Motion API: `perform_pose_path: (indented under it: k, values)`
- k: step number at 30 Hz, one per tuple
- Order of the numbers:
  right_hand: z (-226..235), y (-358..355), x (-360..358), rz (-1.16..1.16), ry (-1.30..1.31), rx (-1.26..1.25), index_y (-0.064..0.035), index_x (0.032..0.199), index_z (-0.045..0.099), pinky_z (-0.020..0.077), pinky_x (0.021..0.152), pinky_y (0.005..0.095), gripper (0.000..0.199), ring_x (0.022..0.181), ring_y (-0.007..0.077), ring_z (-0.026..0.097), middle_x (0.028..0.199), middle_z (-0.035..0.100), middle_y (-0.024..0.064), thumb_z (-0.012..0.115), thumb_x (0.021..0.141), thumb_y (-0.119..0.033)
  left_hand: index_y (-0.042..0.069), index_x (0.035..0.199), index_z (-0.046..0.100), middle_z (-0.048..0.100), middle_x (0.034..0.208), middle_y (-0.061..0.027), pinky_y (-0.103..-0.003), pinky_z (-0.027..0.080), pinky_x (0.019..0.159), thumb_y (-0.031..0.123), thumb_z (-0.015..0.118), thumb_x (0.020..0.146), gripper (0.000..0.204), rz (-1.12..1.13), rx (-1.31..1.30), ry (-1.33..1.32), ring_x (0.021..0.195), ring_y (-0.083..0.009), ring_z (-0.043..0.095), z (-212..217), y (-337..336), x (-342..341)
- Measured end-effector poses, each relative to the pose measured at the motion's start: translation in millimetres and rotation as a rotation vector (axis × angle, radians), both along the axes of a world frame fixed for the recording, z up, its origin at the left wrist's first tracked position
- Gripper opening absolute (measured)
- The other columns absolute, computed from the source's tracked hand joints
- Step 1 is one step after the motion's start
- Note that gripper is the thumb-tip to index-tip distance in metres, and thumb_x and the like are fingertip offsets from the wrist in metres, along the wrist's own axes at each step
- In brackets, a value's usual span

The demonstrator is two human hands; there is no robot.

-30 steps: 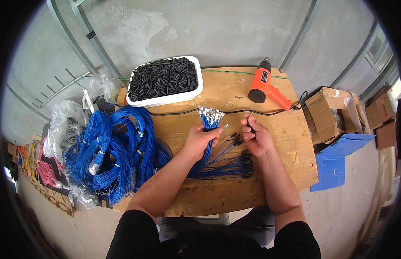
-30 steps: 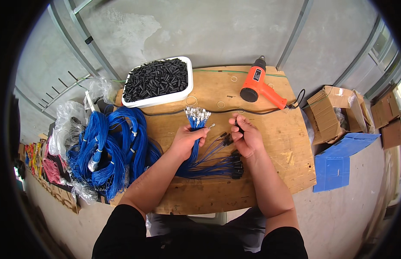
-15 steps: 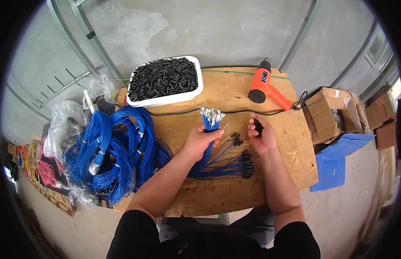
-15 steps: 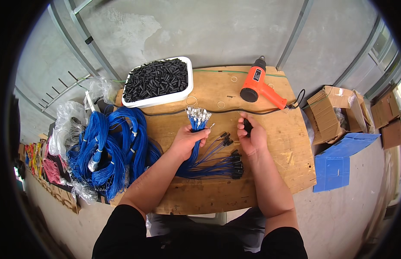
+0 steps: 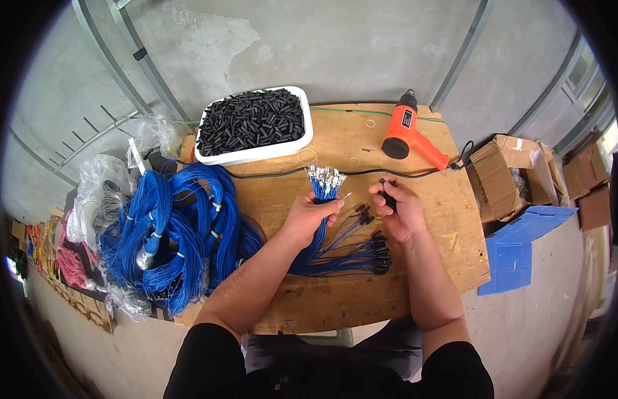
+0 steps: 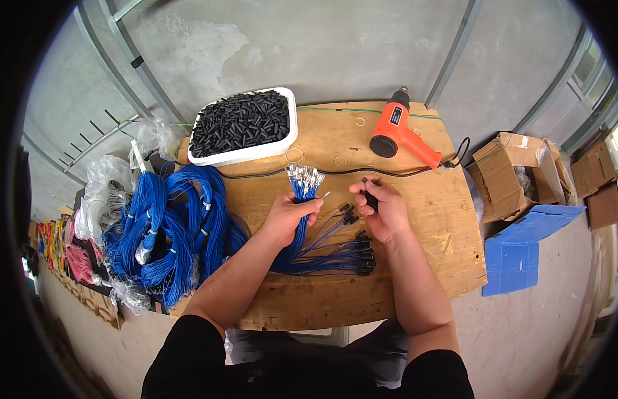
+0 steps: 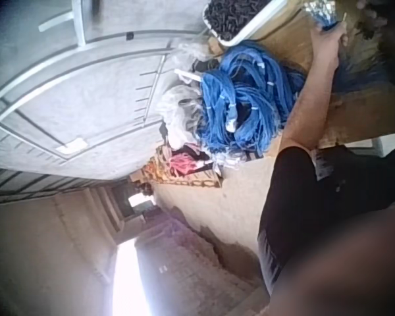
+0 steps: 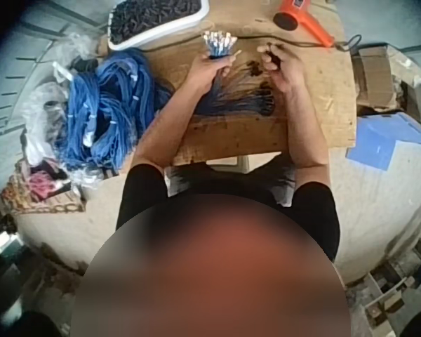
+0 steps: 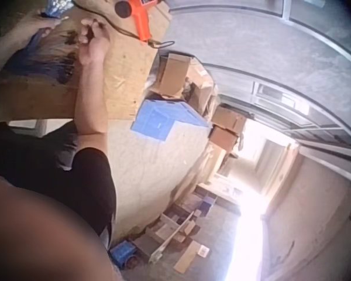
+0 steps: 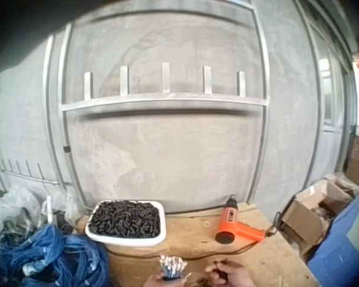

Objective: Applying black heat shrink tubing to multiple blue wire terminals at a workbench.

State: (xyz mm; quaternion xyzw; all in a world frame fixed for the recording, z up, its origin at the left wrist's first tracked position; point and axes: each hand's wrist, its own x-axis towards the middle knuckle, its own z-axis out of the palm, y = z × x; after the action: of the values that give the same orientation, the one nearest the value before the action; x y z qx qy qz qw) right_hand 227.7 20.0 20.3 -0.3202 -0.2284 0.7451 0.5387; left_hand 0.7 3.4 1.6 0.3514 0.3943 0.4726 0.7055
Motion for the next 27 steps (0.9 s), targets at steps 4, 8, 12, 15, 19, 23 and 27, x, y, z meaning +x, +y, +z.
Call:
perform_pose_path:
  k: [4,8,12,15,19,23,27]
  values:
    - [-0.3,-2.8,0.6,0.043,0.008,-0.005,0.0001,0.113,0.057,0.0381,0.052,0.0194,0.019,0.07,0.0124,0.053,0.091,0.065,0.0118,0.057,0.095,-0.006,0.001,0.091,0.065,0.062,0.072,-0.004,-0.026,0.044,0.055,0.009,0.077,0.083,0.017,0.005,-0.021,-0.015,0.06,-0.012,0.056,0.3,-0.5,0.2]
    - [0.2,-5.6,-5.5,0.105,-0.065,0.007,0.003,0.109,0.064,0.037,0.052,0.0192,0.02,0.07,0.0105,0.054,0.09,0.067,0.01,0.063,0.092,-0.006,0.001,0.091,0.064,0.062,0.071,-0.004,-0.026,0.043,0.053,0.008,0.077,0.083,0.017,0.006,-0.05,-0.026,0.058,-0.0126,0.056,1.2,-0.4,-0.9]
    - [3.4,-10.4,-15.4,0.112,-0.196,0.086,0.0028,0.106,0.067,0.0347,0.051,0.0192,0.018,0.065,0.0074,0.051,0.089,0.068,0.0095,0.067,0.088,0.0,0.002,0.091,0.064,0.062,0.071,-0.0039,-0.026,0.043,0.052,0.008,0.077,0.083,0.016,0.008,-0.037,-0.035,0.057,-0.0126,0.056,1.0,-0.4,-0.9]
    - [-1.5,-10.6,-17.2,0.091,-0.217,0.116,0.002,0.104,0.068,0.0333,0.05,0.0187,0.018,0.061,0.0054,0.048,0.088,0.069,0.0081,0.07,0.086,0.003,0.002,0.091,0.064,0.062,0.071,-0.0039,-0.026,0.043,0.052,0.008,0.077,0.083,0.016,-0.005,-0.042,-0.046,0.057,-0.0126,0.056,2.2,-0.7,-0.1]
    - [-1.8,-11.4,-19.3,0.07,-0.242,0.132,0.001,0.102,0.069,0.032,0.049,0.0185,0.017,0.059,0.0044,0.046,0.087,0.069,0.0067,0.071,0.086,0.003,0.002,0.088,0.064,0.062,0.07,-0.0038,-0.026,0.042,0.052,0.008,0.076,0.083,0.014,-0.01,-0.031,-0.043,0.056,-0.0125,0.056,1.8,-0.8,-0.5]
    - [-2.8,-12.8,-20.6,0.045,-0.312,0.172,0.0004,0.101,0.069,0.0313,0.049,0.0183,0.016,0.057,0.0036,0.043,0.081,0.067,0.0037,0.07,0.086,0.003,0.002,0.085,0.064,0.062,0.068,-0.0038,-0.026,0.041,0.052,0.008,0.075,0.083,0.012,-0.031,-0.019,-0.041,0.056,-0.0123,0.056,2.7,-1.0,0.5]
    - [-2.4,-14.0,-20.3,0.033,-0.375,0.201,0.0,0.1,0.07,0.0309,0.049,0.0185,0.015,0.055,0.0035,0.042,0.074,0.062,0.0003,0.07,0.086,0.003,0.002,0.085,0.064,0.062,0.067,-0.0039,-0.026,0.041,0.052,0.009,0.074,0.084,0.012,-0.022,-0.024,-0.038,0.056,-0.0123,0.056,3.5,-1.4,-0.2]
